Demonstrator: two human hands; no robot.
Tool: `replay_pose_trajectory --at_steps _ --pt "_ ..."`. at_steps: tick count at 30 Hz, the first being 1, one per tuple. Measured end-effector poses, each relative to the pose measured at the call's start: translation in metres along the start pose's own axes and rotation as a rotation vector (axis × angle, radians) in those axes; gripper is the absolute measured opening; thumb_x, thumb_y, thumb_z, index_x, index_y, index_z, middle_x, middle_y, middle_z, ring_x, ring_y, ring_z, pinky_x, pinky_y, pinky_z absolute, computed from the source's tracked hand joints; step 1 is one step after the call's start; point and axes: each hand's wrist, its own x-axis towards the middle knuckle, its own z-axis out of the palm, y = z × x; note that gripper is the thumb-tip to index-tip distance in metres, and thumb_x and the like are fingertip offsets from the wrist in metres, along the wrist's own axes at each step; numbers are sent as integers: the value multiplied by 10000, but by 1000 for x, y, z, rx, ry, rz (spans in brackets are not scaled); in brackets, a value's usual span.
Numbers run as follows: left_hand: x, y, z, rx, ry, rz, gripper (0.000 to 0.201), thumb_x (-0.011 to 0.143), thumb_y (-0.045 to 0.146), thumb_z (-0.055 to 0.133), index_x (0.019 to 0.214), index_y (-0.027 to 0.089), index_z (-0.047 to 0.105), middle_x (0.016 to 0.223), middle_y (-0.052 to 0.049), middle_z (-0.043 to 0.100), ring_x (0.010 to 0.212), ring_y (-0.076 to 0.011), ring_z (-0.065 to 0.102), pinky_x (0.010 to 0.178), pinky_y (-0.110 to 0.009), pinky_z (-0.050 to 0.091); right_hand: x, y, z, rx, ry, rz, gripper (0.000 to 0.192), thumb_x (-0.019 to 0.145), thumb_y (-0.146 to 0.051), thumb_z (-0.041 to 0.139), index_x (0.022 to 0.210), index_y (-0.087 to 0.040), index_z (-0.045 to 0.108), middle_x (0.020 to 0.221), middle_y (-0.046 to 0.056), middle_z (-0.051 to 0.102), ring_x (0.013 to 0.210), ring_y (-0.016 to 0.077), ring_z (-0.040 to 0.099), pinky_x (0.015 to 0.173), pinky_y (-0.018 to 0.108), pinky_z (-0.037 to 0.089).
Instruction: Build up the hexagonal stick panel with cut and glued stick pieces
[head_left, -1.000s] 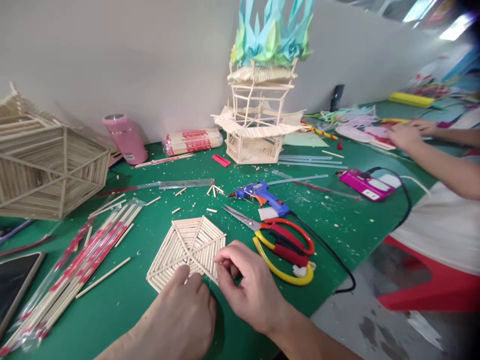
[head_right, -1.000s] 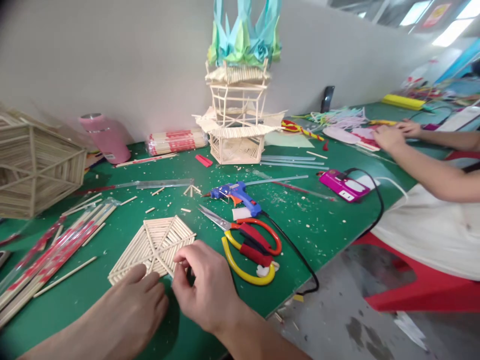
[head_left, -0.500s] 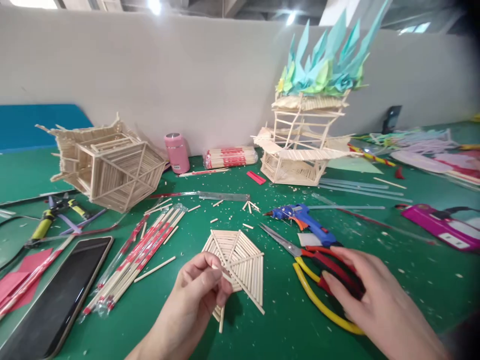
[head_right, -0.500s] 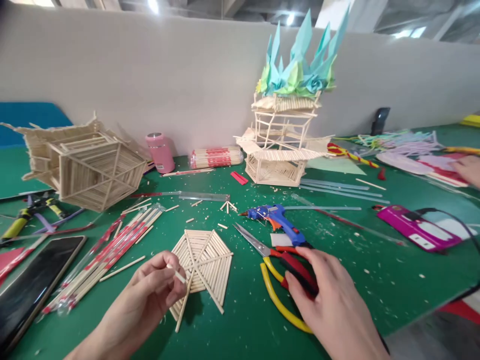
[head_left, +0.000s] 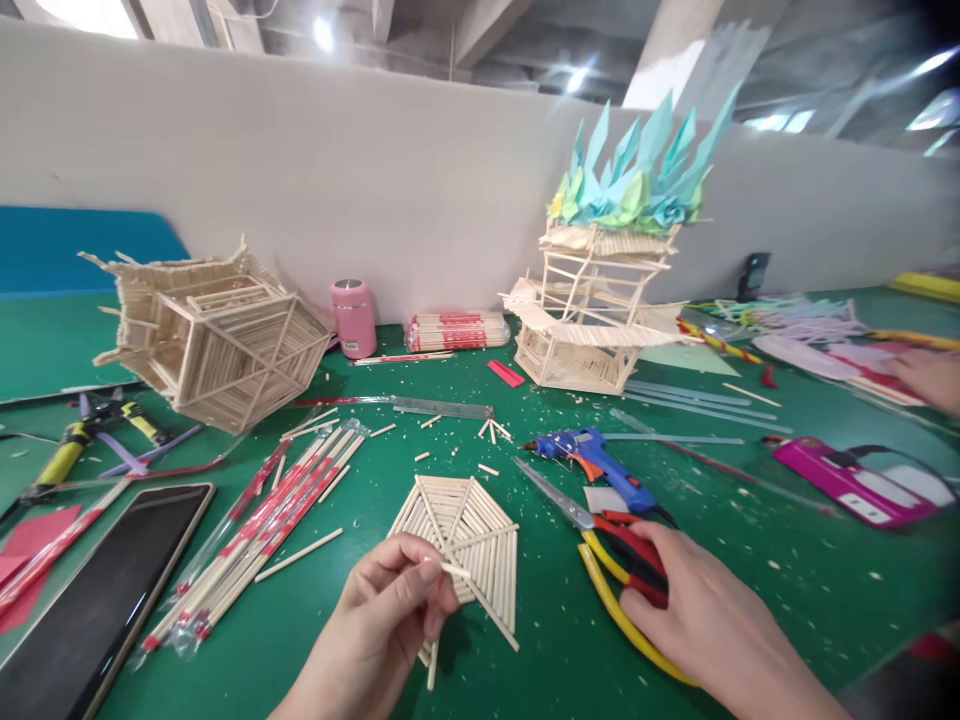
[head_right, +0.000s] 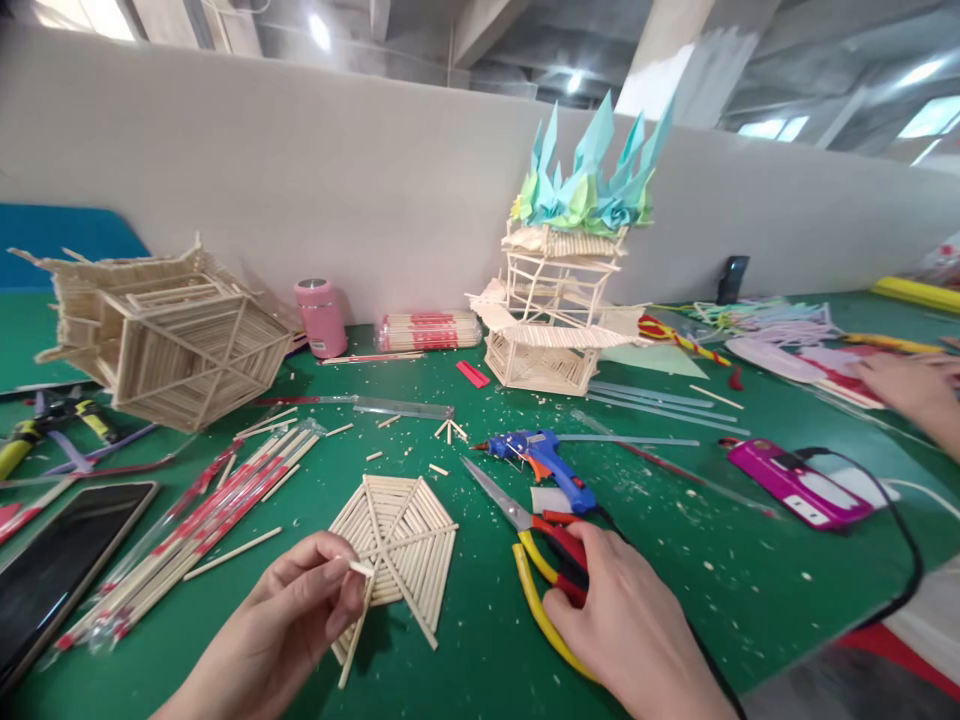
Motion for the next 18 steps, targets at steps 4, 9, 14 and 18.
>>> replay_pose_trajectory --at_steps 4,9,14,18 --pt "-3 -2 -1 3 -41 -20 151 702 275 717 689 158 623 588 -7 618 510 -58 447 530 -185 305 -3 -19 -14 233 -39 99 277 668 -363 537 900 -212 536 752 53 664 628 233 642 542 321 513" --pt "-4 -6 1 28 -18 -39 175 682 302 735 695 156 640 581 -5 618 493 -50 442 511 -177 299 -9 -81 -29 887 -136 110 175 741 -343 545 865 -226 508 667 -10 593 488 130 549 431 227 454" --pt "-5 -12 4 81 16 -14 189 641 304 764 675 155 653 576 -5 625 523 -65 480 525 -179 337 -11 -129 -21 1213 -163 145 257 661 -305 662 827 -216 486 715 0 598 619 153 605 542 253 513" --pt "-7 -13 3 159 30 13 201 655 335 748 683 159 655 583 -4 627 511 -67 471 516 -185 353 -14 -135 -10 1171 -88 169 246 689 -297 628 870 -218 481 740 2 599 649 154 607 583 268 517"
